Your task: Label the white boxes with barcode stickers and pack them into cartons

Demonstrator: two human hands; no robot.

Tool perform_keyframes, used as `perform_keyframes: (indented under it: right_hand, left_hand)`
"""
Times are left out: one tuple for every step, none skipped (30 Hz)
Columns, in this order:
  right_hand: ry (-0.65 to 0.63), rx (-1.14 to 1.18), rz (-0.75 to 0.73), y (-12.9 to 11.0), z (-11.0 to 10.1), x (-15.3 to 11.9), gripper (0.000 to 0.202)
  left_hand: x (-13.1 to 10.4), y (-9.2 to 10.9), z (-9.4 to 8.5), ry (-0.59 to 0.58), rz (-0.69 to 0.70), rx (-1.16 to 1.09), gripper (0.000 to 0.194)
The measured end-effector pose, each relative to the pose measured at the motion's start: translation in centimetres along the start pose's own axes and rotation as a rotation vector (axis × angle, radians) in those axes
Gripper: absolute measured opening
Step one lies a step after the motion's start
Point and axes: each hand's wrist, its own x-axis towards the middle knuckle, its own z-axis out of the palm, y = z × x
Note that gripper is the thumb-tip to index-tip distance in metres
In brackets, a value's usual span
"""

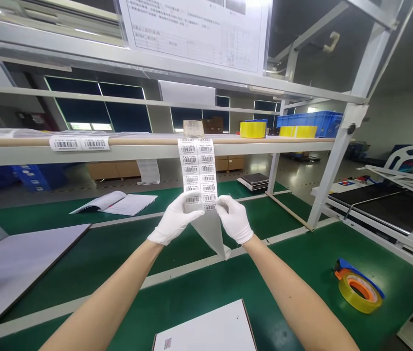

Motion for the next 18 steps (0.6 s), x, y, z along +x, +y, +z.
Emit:
perform_keyframes:
  right_hand:
    - [0.015,-0.016,-0.018,-0.2,-0.3,-0.2,0.022]
    - [0.027,-0.035,-0.035,-0.4,-0.5,-0.3,0.025]
    - [0.036,-0.055,-0.051,-0.6,-0.7,-0.3,0.027]
    - [0.042,-0.073,-0.066,-0.8,-0.8,-0.4,0.028]
    - [0.047,-0.091,-0.078,-0.9,-0.9,-0.4,0.028]
    - [0.051,-0.107,-0.089,-1.0,-0.9,-0.4,0.028]
    - [0.056,-0.121,-0.095,-1.1,-0.9,-0.4,0.027]
    - [0.058,-0.130,-0.097,-1.2,-0.8,-0.5,0.027]
    - [0.065,-0.145,-0.097,-1.4,-0.8,-0.5,0.028]
    - [0.080,-0.171,-0.098,-1.7,-0.8,-0.7,0.028]
    - [0.106,-0.207,-0.103,-2.0,-0.9,-1.1,0.028]
    - [0.138,-0.251,-0.114,-2.4,-1.1,-1.6,0.028]
    - [0.169,-0.297,-0.134,-2.8,-1.4,-2.5,0.028]
    - [0.188,-0.336,-0.156,-3.3,-1.8,-3.6,0.027]
    - [0.187,-0.360,-0.168,-3.8,-2.5,-5.1,0.024]
    - [0.160,-0.367,-0.158,-4.3,-3.3,-6.8,0.021]
    - [0.110,-0.368,-0.119,-4.8,-4.3,-8.6,0.018]
    - [0.047,-0.367,-0.044,-5.2,-5.4,-10.5,0.016]
  left_hand:
    - [0.0,0.4,0.3,0.007,-0.010,-0.001,0.050]
    - [-0.1,0.8,0.4,0.013,-0.020,-0.005,0.046]
    - [-0.3,1.1,0.5,0.021,-0.029,-0.007,0.045]
    - [-0.4,1.4,0.5,0.029,-0.037,-0.005,0.044]
    - [-0.5,1.6,0.5,0.035,-0.044,0.000,0.044]
    - [-0.6,1.8,0.5,0.039,-0.049,0.009,0.044]
    - [-0.6,2.0,0.5,0.039,-0.052,0.019,0.044]
    - [-0.5,2.1,0.4,0.035,-0.053,0.030,0.045]
    - [-0.4,2.3,0.3,0.028,-0.053,0.040,0.047]
    - [-0.3,2.5,0.3,0.017,-0.057,0.048,0.050]
    - [-0.3,2.7,0.1,0.001,-0.063,0.053,0.054]
    - [-0.4,2.8,0.0,-0.017,-0.071,0.064,0.059]
    - [-0.7,2.8,-0.3,-0.030,-0.079,0.086,0.065]
    - [-1.3,2.6,-0.6,-0.030,-0.087,0.113,0.071]
    - [-2.3,2.3,-0.9,-0.018,-0.096,0.146,0.075]
    - [-3.9,1.8,-1.2,0.000,-0.110,0.176,0.077]
    - [-5.8,1.3,-1.5,0.014,-0.141,0.191,0.077]
    - [-8.2,0.6,-1.7,-0.001,-0.197,0.178,0.077]
